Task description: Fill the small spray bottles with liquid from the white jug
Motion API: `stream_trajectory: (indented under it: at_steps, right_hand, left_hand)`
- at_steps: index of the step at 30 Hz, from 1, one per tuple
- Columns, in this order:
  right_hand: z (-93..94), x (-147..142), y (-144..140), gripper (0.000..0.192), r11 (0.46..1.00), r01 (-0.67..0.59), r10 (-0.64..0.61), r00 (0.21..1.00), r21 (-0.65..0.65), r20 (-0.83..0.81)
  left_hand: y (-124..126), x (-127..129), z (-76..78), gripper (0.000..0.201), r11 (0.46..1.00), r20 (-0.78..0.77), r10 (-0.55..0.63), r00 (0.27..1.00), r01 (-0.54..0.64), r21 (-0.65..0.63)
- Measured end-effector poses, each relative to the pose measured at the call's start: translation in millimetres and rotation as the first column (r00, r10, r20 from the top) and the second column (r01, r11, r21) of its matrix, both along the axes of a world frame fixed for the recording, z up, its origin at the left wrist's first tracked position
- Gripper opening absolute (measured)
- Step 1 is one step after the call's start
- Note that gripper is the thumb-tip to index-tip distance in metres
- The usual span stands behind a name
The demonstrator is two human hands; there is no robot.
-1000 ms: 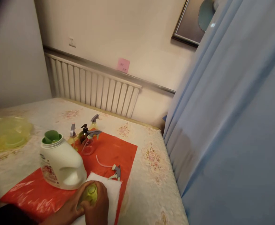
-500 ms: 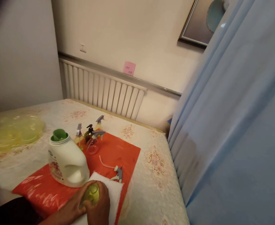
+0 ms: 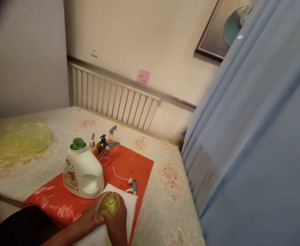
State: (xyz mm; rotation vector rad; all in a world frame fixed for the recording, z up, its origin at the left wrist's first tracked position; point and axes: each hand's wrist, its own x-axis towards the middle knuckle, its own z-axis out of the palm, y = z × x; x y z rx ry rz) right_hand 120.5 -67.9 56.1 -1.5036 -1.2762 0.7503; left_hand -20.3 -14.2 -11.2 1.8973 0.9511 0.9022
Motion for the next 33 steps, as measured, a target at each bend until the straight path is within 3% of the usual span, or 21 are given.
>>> stream_trajectory:
  at_steps: [9, 33]
  right_hand:
    - [-1.7, -2, -2, 0.063, 0.999, 0.007, -0.006, 1.000, 0.041, -0.017]
    - [-10.8, -3, -1, 0.066, 1.000, 0.005, -0.006, 1.000, -0.022, -0.015]
  left_hand:
    - [9, 5, -15.0, 0.077, 1.000, 0.029, -0.011, 1.000, 0.011, 0.008]
    - [9, 6, -25.8, 0.077, 0.999, 0.081, 0.003, 0.997, -0.006, 0.036]
